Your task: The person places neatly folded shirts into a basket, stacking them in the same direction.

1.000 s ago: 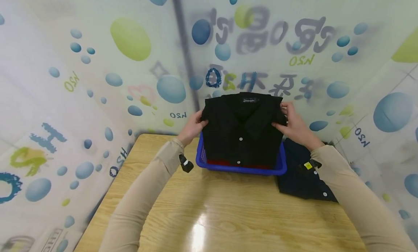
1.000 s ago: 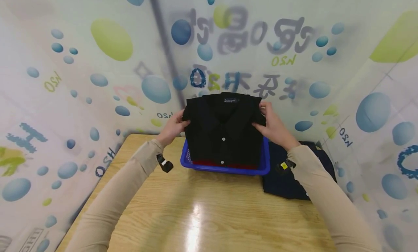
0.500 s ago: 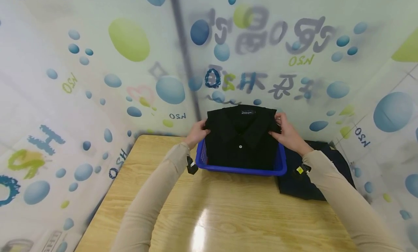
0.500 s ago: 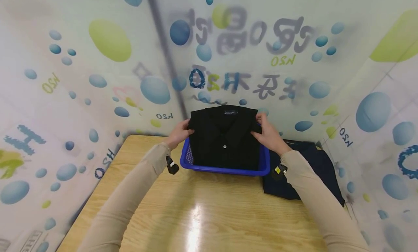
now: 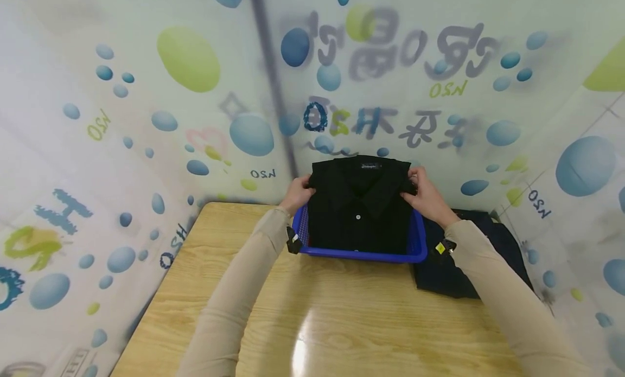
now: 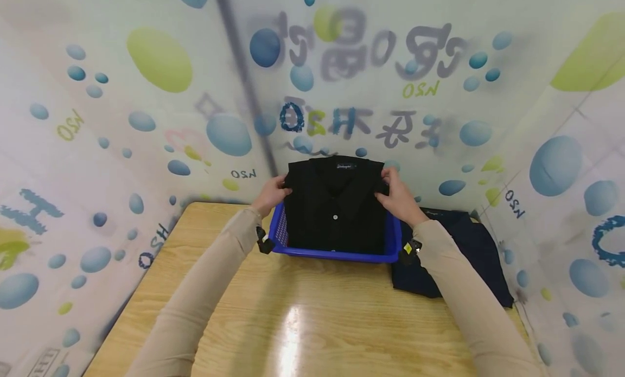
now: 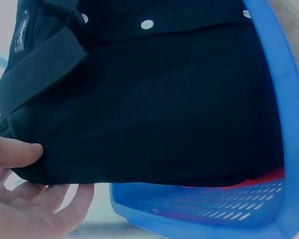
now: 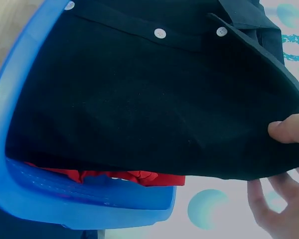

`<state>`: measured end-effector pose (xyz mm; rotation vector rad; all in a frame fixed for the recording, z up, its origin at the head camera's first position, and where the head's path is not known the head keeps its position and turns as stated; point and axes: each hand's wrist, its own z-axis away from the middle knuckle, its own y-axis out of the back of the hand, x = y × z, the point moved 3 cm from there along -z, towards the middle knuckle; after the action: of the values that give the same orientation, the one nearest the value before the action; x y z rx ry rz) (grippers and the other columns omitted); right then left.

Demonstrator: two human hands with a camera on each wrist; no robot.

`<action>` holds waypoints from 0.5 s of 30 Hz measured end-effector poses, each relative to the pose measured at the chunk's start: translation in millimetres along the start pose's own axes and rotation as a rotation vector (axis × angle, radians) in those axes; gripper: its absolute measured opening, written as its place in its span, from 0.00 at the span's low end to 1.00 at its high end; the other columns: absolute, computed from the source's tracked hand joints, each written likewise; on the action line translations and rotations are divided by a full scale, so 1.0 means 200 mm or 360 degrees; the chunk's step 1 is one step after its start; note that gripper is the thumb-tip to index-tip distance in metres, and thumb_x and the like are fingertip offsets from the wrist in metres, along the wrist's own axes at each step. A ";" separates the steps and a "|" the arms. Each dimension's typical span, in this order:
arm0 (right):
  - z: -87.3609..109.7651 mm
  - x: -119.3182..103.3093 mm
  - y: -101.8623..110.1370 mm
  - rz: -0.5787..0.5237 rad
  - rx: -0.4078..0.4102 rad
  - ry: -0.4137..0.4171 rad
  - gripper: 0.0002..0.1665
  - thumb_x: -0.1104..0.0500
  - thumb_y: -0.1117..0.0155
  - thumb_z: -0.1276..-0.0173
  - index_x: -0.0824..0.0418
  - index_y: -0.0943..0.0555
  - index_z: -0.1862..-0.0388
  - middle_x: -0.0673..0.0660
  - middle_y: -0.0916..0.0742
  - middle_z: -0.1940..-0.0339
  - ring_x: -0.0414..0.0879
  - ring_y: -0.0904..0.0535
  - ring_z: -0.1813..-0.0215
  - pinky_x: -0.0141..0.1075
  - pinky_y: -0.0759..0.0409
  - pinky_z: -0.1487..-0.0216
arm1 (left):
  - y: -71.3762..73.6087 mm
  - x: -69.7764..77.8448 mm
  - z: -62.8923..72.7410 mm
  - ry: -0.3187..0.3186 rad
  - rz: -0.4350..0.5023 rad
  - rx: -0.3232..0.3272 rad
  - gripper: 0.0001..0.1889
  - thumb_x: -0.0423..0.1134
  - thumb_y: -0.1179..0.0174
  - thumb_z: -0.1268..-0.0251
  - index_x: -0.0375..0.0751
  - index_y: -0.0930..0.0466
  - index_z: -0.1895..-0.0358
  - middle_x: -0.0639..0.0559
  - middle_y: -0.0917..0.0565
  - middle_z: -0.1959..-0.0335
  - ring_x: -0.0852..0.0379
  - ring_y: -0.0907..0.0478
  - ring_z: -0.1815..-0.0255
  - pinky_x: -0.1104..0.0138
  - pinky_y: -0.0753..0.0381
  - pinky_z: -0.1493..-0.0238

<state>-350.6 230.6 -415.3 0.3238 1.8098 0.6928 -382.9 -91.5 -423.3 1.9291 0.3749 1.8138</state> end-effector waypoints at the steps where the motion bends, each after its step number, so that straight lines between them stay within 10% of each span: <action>1: 0.00 0.00 0.00 0.0006 -0.0007 -0.0009 0.30 0.71 0.42 0.33 0.73 0.47 0.40 0.79 0.39 0.32 0.71 0.43 0.30 0.62 0.42 0.35 | 0.00 0.00 0.00 0.0011 -0.0023 0.0008 0.19 0.23 0.49 0.36 0.30 0.25 0.42 0.34 0.23 0.43 0.41 0.28 0.40 0.55 0.30 0.40; 15: 0.06 0.12 0.02 0.0150 -0.0180 -0.0129 0.35 0.66 0.42 0.31 0.71 0.46 0.31 0.75 0.33 0.35 0.71 0.37 0.35 0.63 0.36 0.39 | 0.03 -0.05 0.03 0.0171 -0.0102 0.0019 0.25 0.33 0.49 0.27 0.41 0.37 0.29 0.33 0.35 0.31 0.41 0.39 0.31 0.51 0.36 0.35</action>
<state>-348.5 249.2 -434.3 0.3585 1.6801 0.8330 -378.8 -102.5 -429.2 1.8113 0.4789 1.8819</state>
